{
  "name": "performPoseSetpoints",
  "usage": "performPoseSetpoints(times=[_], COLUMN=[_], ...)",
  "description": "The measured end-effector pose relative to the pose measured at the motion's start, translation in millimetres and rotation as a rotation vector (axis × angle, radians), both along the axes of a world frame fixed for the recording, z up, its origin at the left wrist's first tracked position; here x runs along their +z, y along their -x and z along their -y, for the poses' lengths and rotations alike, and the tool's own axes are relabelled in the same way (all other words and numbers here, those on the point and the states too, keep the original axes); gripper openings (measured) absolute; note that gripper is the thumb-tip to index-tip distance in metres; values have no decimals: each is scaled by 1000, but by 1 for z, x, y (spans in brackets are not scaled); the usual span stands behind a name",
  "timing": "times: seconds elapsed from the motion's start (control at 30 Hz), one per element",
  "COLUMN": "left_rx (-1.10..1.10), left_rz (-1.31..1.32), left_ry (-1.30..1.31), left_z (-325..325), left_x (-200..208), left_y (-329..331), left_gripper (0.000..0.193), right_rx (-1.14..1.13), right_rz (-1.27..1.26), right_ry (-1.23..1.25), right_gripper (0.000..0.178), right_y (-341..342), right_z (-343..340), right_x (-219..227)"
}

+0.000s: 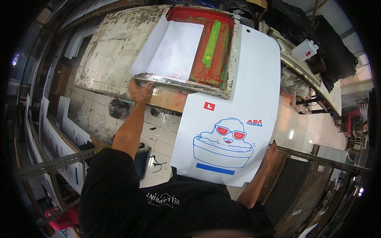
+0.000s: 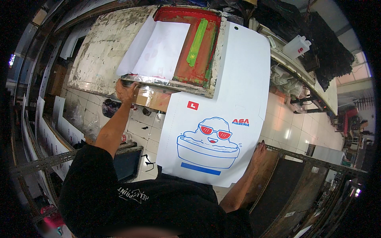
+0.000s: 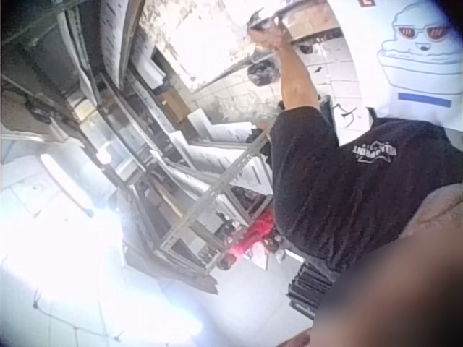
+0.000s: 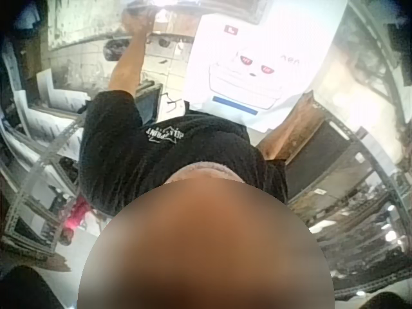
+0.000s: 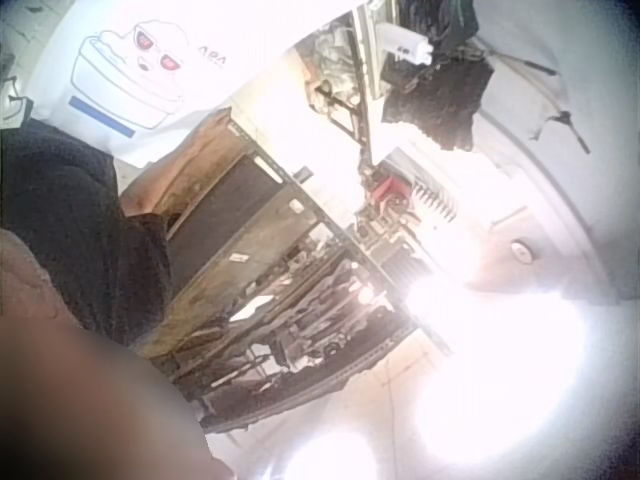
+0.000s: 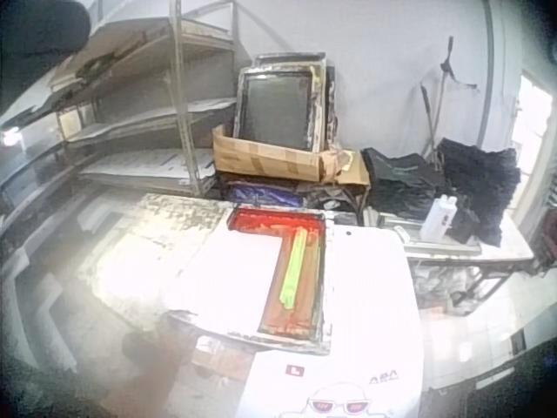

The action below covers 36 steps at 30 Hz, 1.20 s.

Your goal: The person performs screen printing on white paper sheets. They align a sheet under a screen, pull a squeegee across to apply red ink, and then peel the printed sheet off. The process is repeated for multiple sheets.

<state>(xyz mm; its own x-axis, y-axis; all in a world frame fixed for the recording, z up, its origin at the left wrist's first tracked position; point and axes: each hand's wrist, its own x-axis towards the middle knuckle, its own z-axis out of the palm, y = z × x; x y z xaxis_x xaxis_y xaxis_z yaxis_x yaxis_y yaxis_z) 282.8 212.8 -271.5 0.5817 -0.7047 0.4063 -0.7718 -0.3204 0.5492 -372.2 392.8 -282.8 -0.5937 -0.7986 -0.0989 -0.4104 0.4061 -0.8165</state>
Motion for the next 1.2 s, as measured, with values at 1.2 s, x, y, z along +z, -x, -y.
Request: performPoseSetpoints(times=[1.2], left_rx=[7], left_rz=[12], left_ry=[21], left_z=[1], left_x=[-4], left_y=[-1], left_gripper=[87], right_rx=[5], right_rz=[10], right_ry=[52], right_gripper=[48], right_y=[8], right_z=[3], right_x=[-13])
